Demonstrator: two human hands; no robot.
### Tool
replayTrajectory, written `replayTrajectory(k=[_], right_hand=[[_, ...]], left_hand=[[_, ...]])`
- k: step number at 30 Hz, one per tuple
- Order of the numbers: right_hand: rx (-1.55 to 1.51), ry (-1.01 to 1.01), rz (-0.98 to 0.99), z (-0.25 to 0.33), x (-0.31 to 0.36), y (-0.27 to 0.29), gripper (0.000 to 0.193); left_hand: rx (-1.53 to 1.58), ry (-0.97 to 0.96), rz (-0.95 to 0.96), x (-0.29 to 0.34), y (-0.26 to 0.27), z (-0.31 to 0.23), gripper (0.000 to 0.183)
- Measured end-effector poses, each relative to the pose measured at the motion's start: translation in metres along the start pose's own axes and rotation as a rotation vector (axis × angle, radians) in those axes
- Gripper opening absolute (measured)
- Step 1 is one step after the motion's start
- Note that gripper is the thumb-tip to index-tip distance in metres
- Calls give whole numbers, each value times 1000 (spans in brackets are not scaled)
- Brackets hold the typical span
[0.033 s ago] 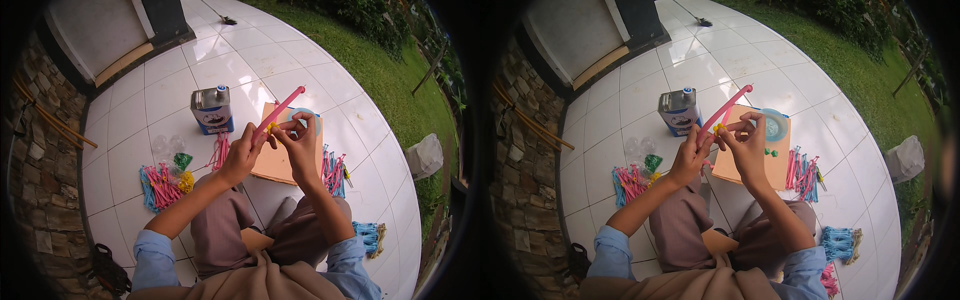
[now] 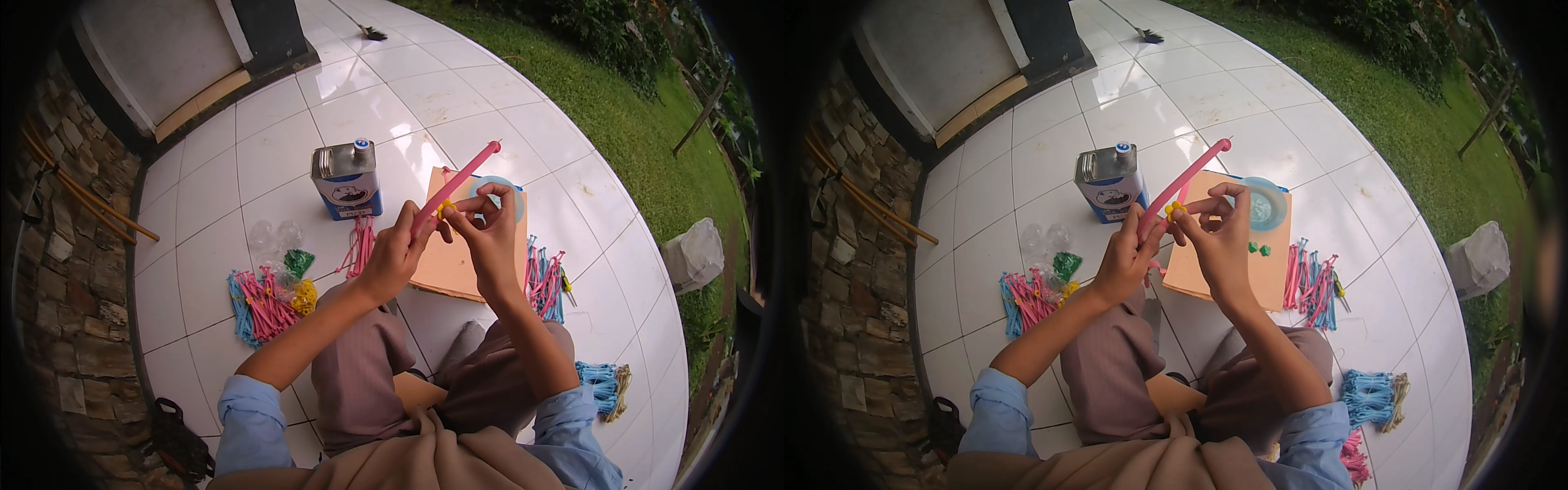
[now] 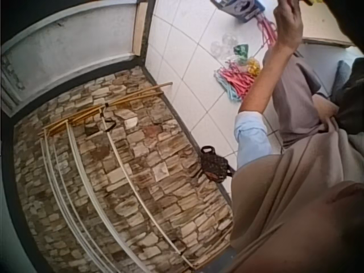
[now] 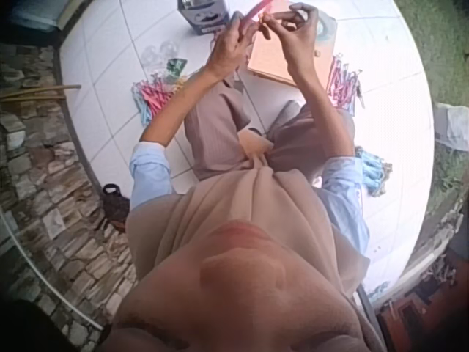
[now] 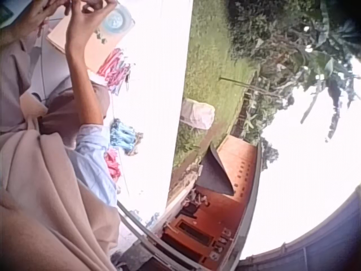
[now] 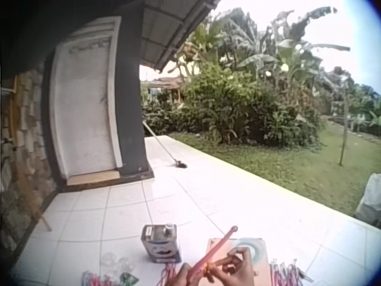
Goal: The person applies glue to small flower-shaped shoe decorations and attaches them to pink straps while sitting on a tiled floor.
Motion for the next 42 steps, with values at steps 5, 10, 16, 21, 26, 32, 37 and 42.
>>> replayTrajectory(k=[5,10,16,21,26,32,37,42], right_hand=[[86,-84,17,1,-2,3,55],[-43,-222,24,4,-2,1,66],[53,-46,56,-3,-6,-2,62],[244,133,19,-3,-1,-18,52],[177,263,55,-24,-1,-17,39],[196,218,92,-15,-12,-18,47],[168,202,195,-15,-42,-47,53],[424,183,-12,-40,-70,-84,38]], left_hand=[[-111,-179,-55,0,1,-12,14],[-85,-140,-37,-3,0,-8,15],[-63,-102,-58,-5,-4,-2,17],[-16,-130,-127,-4,-2,2,19],[230,-33,-115,-6,-5,10,20],[364,-17,-85,-10,6,25,19],[254,-188,-192,-8,38,35,14],[-417,187,-189,16,107,57,24]])
Point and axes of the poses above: each hand's wrist, its own x-axis away from the middle knuckle, its own y-axis out of the back of the hand, z = x × y, the point moved 5 cm from there along -x, towards the middle knuckle, and after that the axes turned 6 degrees about z, right-handed, at the moved point
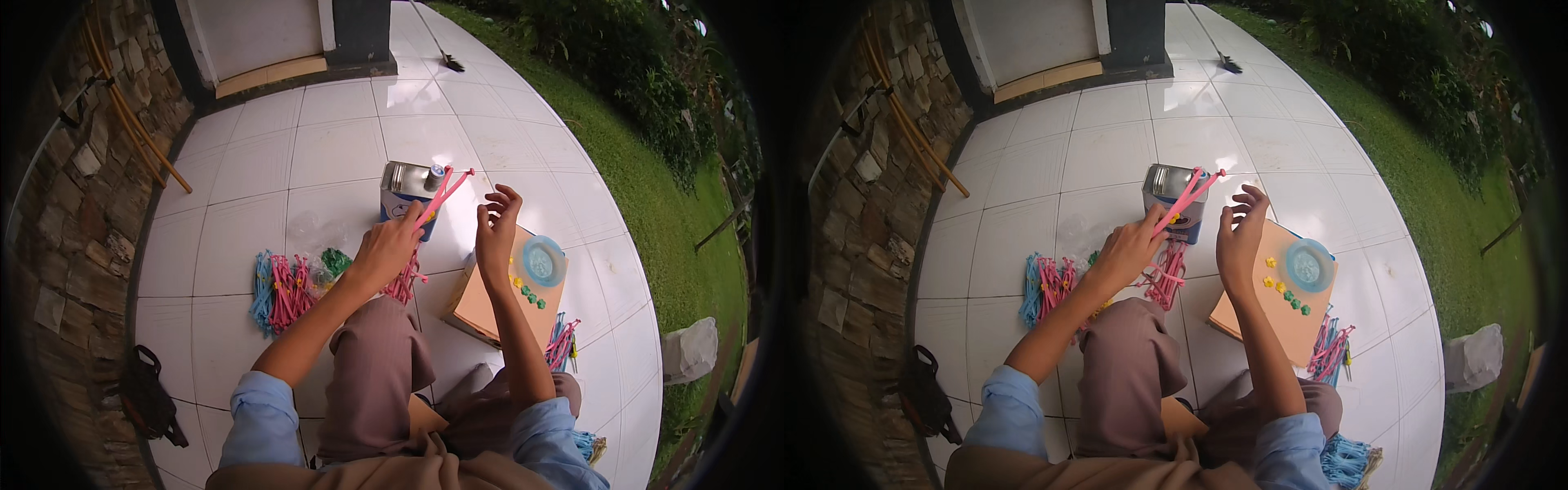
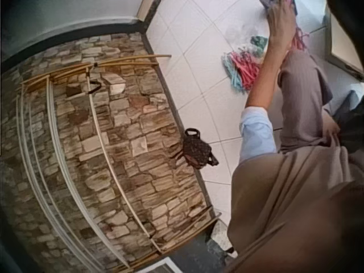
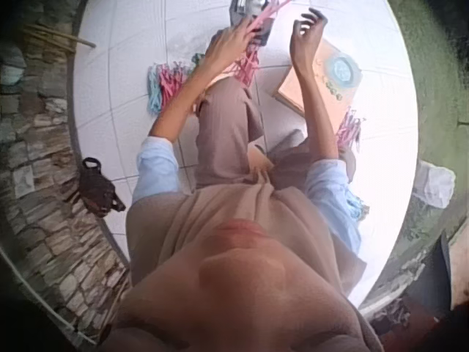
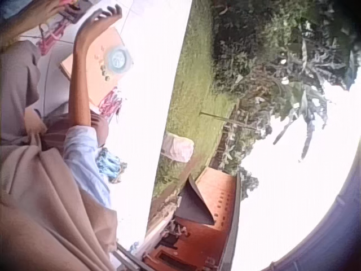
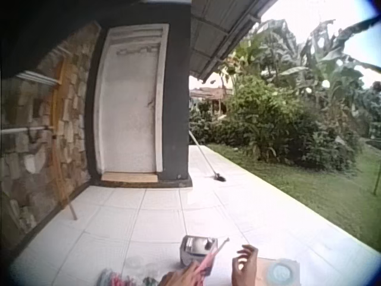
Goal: The person applies glue to small flower-shaped shoe decorations and attaches them to pink straps while sitting on a tiled floor.
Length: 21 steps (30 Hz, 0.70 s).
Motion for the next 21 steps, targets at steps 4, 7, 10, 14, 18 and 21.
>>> replayTrajectory(k=[4,7,10,14,18,21], right_hand=[[-130,121,436,-22,11,-89,44],[-387,-258,1133,-43,57,-174,41],[-667,-561,1353,-65,101,-228,35],[-711,-874,1364,-108,166,-306,39],[-496,-548,1397,-133,202,-349,54],[-262,-354,1419,-172,200,-358,57]], left_hand=[[-480,-49,18,18,30,53,39],[-456,44,148,41,61,78,37],[54,429,399,55,72,131,40],[235,537,253,106,65,257,42],[233,583,-117,144,40,335,36],[272,577,-250,122,15,338,34]])
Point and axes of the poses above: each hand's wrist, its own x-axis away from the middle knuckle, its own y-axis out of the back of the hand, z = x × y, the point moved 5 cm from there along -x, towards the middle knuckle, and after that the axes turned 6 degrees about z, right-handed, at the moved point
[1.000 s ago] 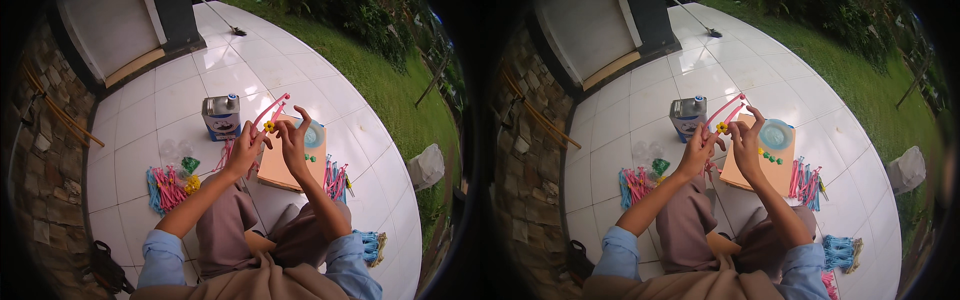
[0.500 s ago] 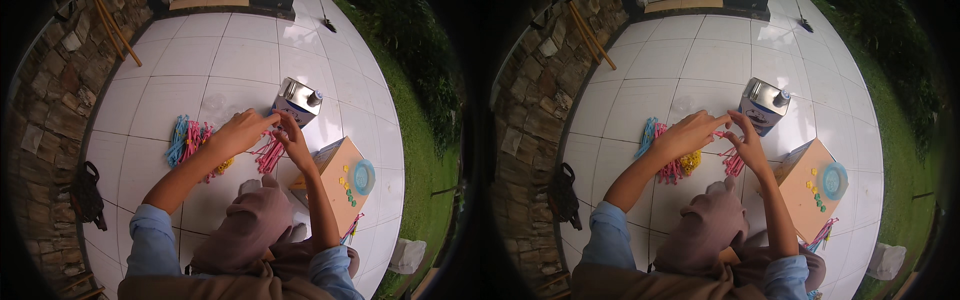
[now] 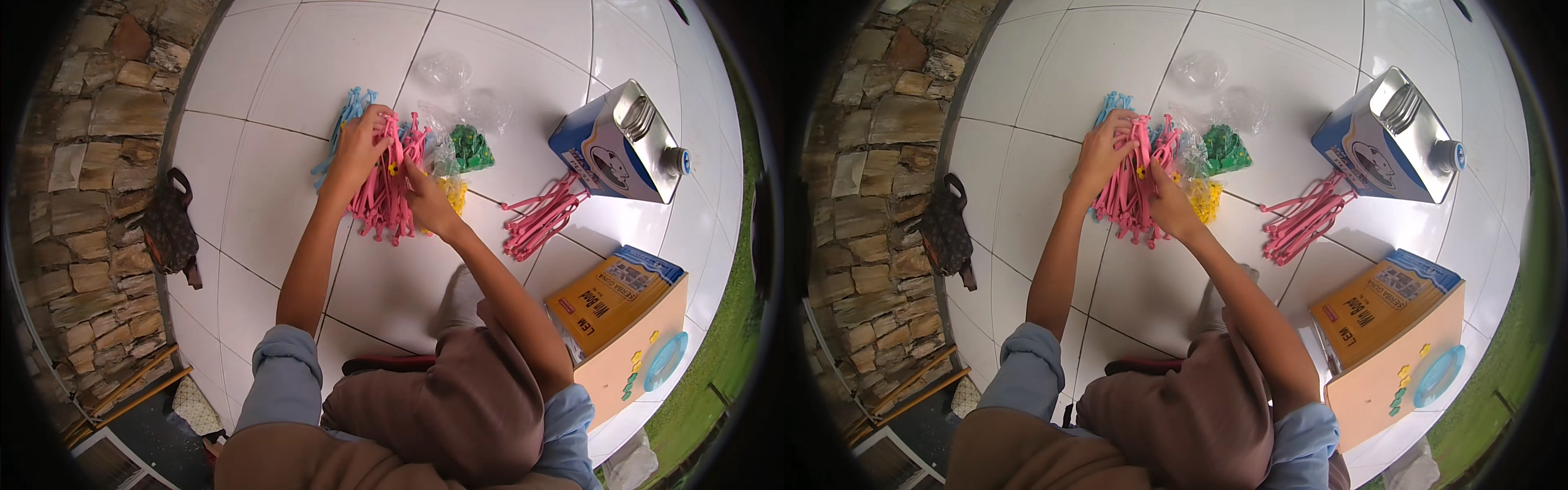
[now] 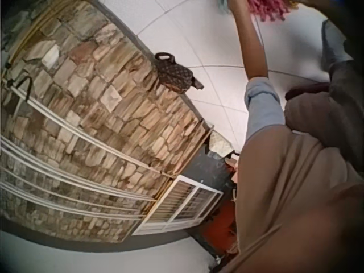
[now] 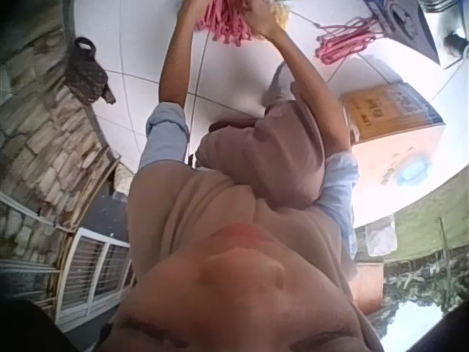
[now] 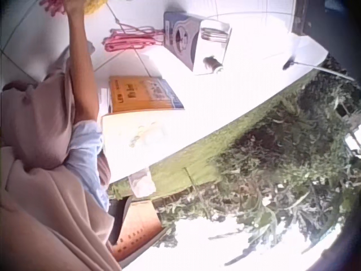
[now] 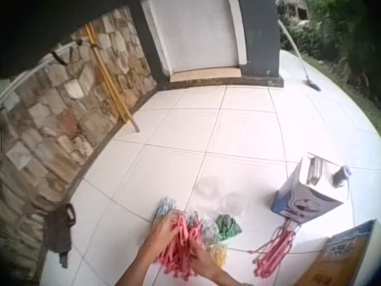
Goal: The person applies glue to small flower-shaped shoe decorations and attaches them to pink straps while sitting on a tiled floor.
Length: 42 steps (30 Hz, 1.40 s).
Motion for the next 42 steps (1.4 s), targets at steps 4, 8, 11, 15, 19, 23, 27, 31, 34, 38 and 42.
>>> replayTrajectory(k=[4,8,11,15,19,23,27,31,34,38,42], right_hand=[[-322,88,-193,22,32,35,44],[-404,-52,-818,-12,119,122,21],[-42,-261,-1229,-93,173,148,22],[523,-322,-1300,-128,179,142,35],[1,-365,-1236,-105,162,145,41],[-47,-375,-1330,-103,175,151,38],[-6,-239,-1345,-38,197,153,37],[189,-185,-1138,72,228,147,41],[535,-162,-991,142,264,144,42],[632,-45,-914,233,325,143,40],[834,70,-979,280,388,134,54]], left_hand=[[-618,-155,-487,15,-24,-45,30],[-69,-145,-304,5,-95,-73,23],[112,-280,159,-17,-203,-58,21],[-83,-256,105,-32,-288,-32,39],[-224,-138,128,-29,-305,-28,51],[-348,-348,47,-24,-302,-47,60],[-414,-665,66,-23,-274,-93,65],[-380,-995,214,-15,-222,-159,39],[-317,-1146,265,4,-184,-216,23],[-215,-1261,212,36,-147,-283,21],[-124,-1230,122,83,-114,-354,16]])
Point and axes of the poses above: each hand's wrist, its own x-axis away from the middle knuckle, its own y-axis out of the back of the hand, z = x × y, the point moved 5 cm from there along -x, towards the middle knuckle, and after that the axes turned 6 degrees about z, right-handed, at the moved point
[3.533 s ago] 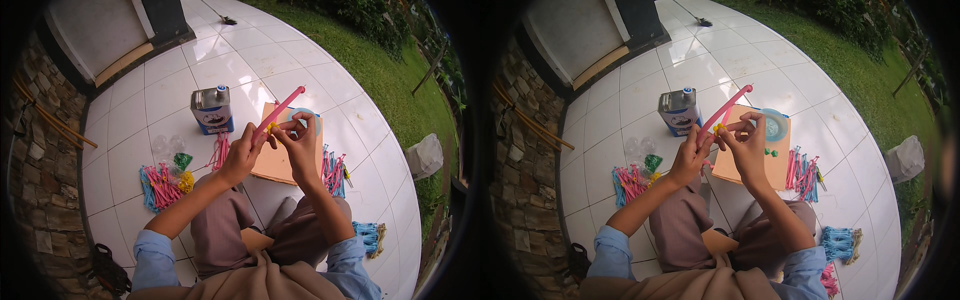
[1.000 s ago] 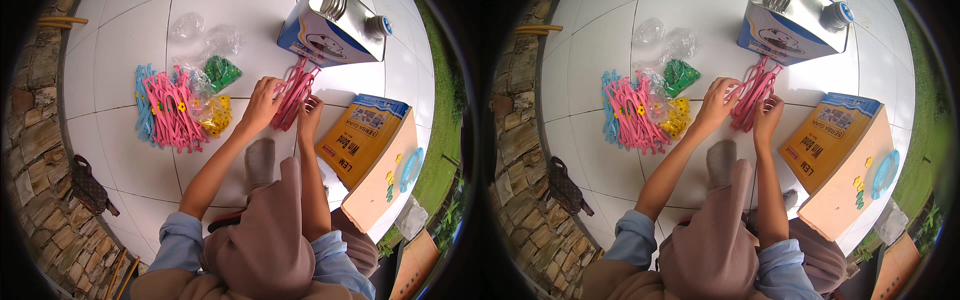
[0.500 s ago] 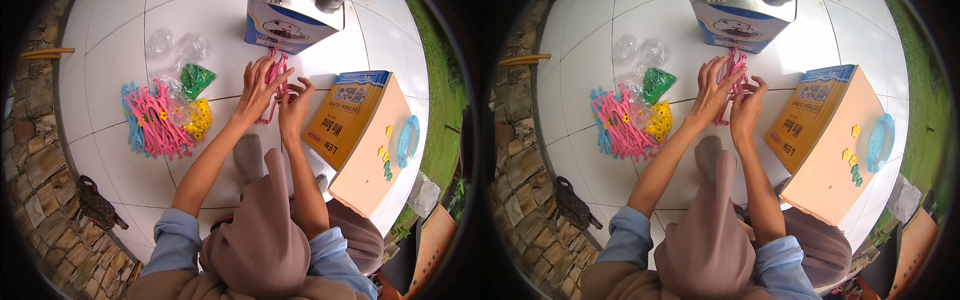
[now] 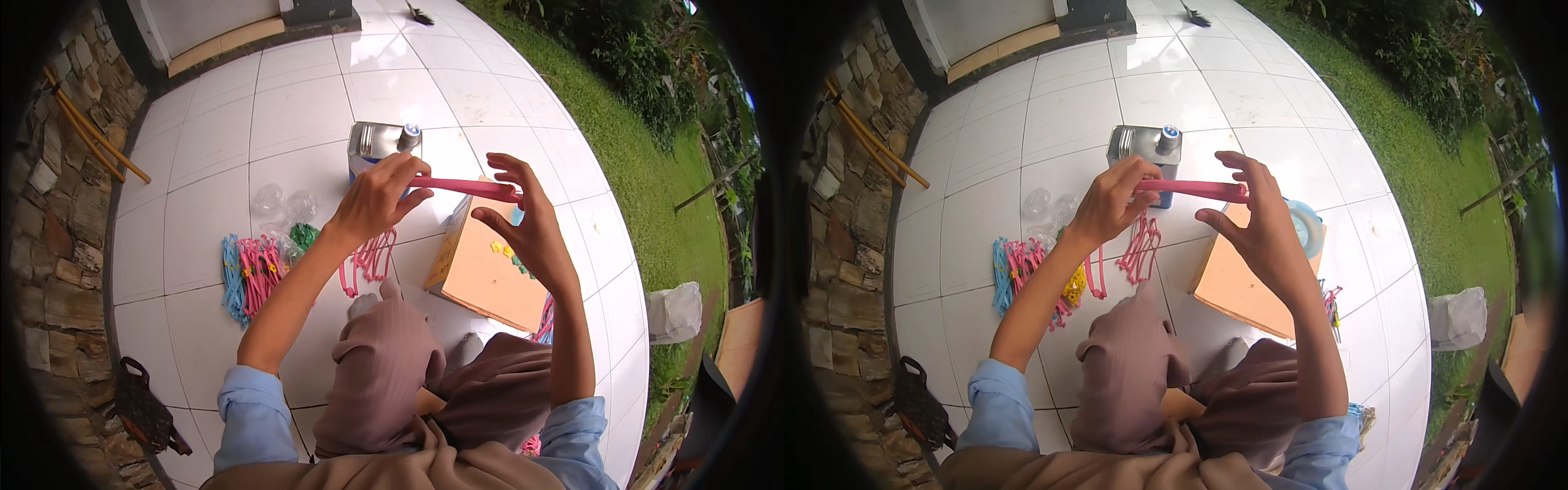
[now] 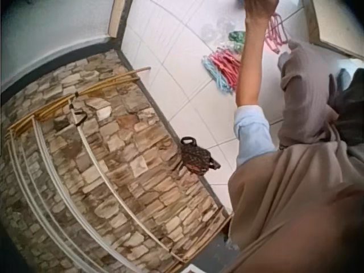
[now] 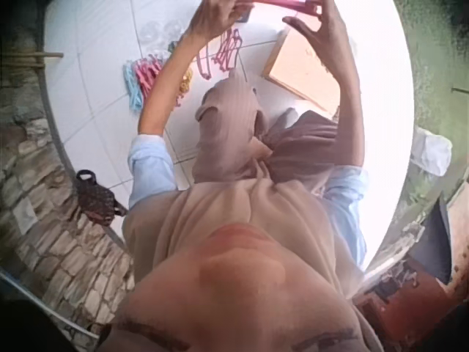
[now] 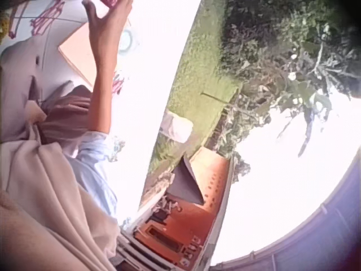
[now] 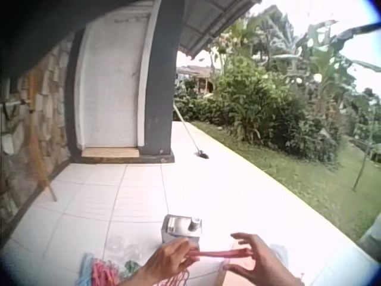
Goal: The person applies glue to small flower-shaped shoe decorations and attaches them to pink straps while sitting on a tiled floor.
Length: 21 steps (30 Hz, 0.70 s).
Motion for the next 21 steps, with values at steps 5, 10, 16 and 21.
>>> replayTrajectory(k=[5,10,16,21], right_hand=[[-929,-205,-146,-22,40,38,44],[-991,-6,-432,-31,76,64,40],[-834,61,-538,-39,101,83,59],[-876,-92,-590,-72,107,82,63]], left_hand=[[-25,-49,10,-29,-7,-54,16],[-62,-35,167,-29,-22,-100,13],[73,136,315,-43,-53,-128,15],[301,305,234,-38,-75,-126,21]])
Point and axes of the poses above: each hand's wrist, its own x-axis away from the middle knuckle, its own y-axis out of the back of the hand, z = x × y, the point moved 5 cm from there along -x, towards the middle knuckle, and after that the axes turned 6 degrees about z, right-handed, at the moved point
